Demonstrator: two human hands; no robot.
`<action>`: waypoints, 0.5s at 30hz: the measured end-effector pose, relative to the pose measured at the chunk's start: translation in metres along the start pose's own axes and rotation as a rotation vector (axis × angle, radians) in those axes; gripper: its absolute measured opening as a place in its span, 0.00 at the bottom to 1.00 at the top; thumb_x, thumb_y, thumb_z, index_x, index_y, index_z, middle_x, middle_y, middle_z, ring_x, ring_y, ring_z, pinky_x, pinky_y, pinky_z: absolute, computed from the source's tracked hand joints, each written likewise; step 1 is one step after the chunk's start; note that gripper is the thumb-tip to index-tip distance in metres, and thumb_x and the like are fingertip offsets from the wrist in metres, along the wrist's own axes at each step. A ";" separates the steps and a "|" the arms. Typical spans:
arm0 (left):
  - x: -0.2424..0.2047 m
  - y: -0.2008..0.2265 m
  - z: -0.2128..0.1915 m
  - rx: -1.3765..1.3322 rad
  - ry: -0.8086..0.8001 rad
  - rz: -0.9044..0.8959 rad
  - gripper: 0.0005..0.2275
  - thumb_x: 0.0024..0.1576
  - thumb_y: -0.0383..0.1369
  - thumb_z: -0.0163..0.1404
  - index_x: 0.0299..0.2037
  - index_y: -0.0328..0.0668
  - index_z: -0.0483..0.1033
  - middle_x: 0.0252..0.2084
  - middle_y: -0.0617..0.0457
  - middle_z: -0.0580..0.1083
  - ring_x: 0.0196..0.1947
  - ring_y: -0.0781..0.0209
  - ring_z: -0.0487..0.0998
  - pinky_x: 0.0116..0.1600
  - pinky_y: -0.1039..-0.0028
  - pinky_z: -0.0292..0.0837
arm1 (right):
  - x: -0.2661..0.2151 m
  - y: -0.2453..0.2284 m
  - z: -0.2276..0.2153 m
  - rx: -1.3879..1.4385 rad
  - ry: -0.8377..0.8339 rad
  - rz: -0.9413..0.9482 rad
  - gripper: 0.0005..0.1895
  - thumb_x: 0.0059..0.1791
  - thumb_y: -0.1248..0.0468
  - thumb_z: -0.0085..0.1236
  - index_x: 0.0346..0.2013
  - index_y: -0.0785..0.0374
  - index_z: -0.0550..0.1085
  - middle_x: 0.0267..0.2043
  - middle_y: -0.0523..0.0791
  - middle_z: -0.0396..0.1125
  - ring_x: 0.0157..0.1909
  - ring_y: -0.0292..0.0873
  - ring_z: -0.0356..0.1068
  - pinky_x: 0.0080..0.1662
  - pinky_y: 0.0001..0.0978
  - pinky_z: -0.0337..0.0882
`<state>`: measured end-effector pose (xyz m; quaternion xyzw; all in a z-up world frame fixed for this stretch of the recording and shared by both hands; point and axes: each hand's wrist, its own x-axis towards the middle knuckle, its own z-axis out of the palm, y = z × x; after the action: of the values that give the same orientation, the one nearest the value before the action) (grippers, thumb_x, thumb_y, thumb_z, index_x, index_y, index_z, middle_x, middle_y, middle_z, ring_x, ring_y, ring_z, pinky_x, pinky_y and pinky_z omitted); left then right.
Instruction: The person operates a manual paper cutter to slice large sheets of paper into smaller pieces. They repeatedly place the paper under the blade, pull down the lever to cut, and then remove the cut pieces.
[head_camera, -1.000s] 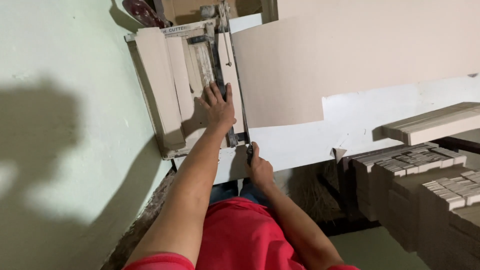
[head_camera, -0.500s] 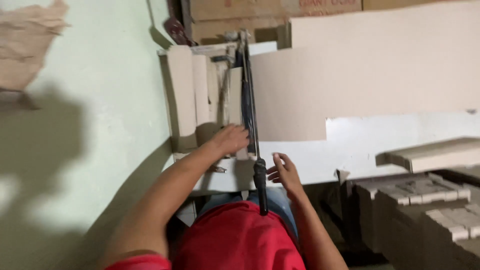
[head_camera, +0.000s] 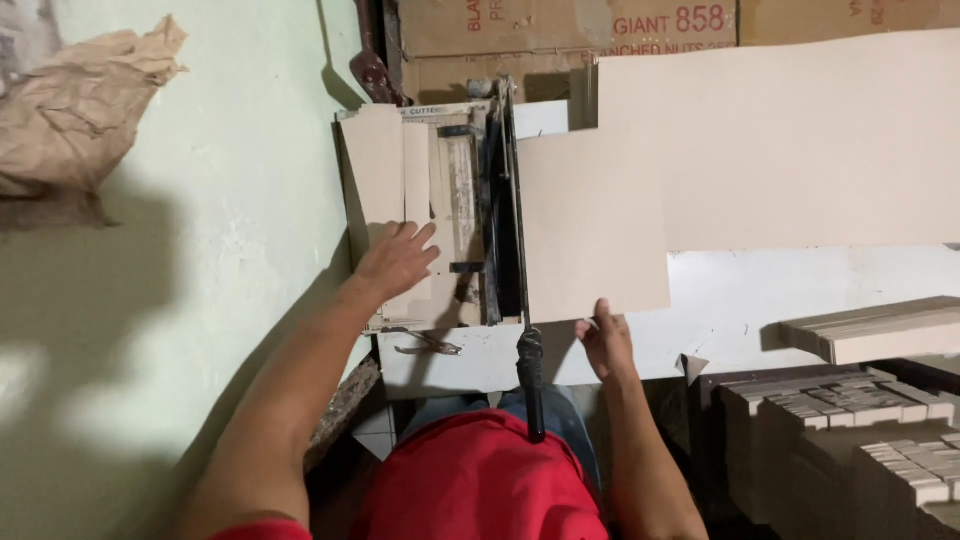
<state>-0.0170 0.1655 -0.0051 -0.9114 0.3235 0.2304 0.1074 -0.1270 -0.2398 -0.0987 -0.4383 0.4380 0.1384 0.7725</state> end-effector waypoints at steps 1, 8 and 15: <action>0.007 0.007 0.002 -0.075 -0.002 -0.041 0.15 0.62 0.47 0.48 0.57 0.59 0.68 0.65 0.52 0.61 0.57 0.52 0.66 0.58 0.60 0.61 | -0.011 0.001 0.006 -0.078 0.020 0.027 0.18 0.56 0.54 0.59 0.39 0.58 0.59 0.33 0.41 0.60 0.27 0.47 0.74 0.32 0.33 0.79; 0.060 0.061 -0.050 -0.669 -0.094 -0.303 0.37 0.61 0.47 0.52 0.77 0.60 0.43 0.77 0.36 0.44 0.76 0.35 0.42 0.74 0.40 0.39 | -0.022 0.001 0.067 -0.439 0.029 0.000 0.25 0.55 0.52 0.59 0.52 0.75 0.68 0.49 0.54 0.69 0.43 0.52 0.78 0.49 0.51 0.80; 0.104 0.101 -0.044 -0.627 -0.219 -0.440 0.50 0.53 0.45 0.62 0.78 0.47 0.35 0.76 0.27 0.32 0.76 0.28 0.30 0.71 0.30 0.30 | -0.021 -0.017 0.072 -0.708 -0.013 0.094 0.32 0.57 0.42 0.50 0.53 0.71 0.72 0.44 0.56 0.76 0.42 0.54 0.79 0.45 0.50 0.80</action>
<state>0.0051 0.0167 -0.0229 -0.9176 0.0211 0.3854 -0.0953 -0.0890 -0.1890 -0.0557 -0.6574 0.3778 0.3196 0.5683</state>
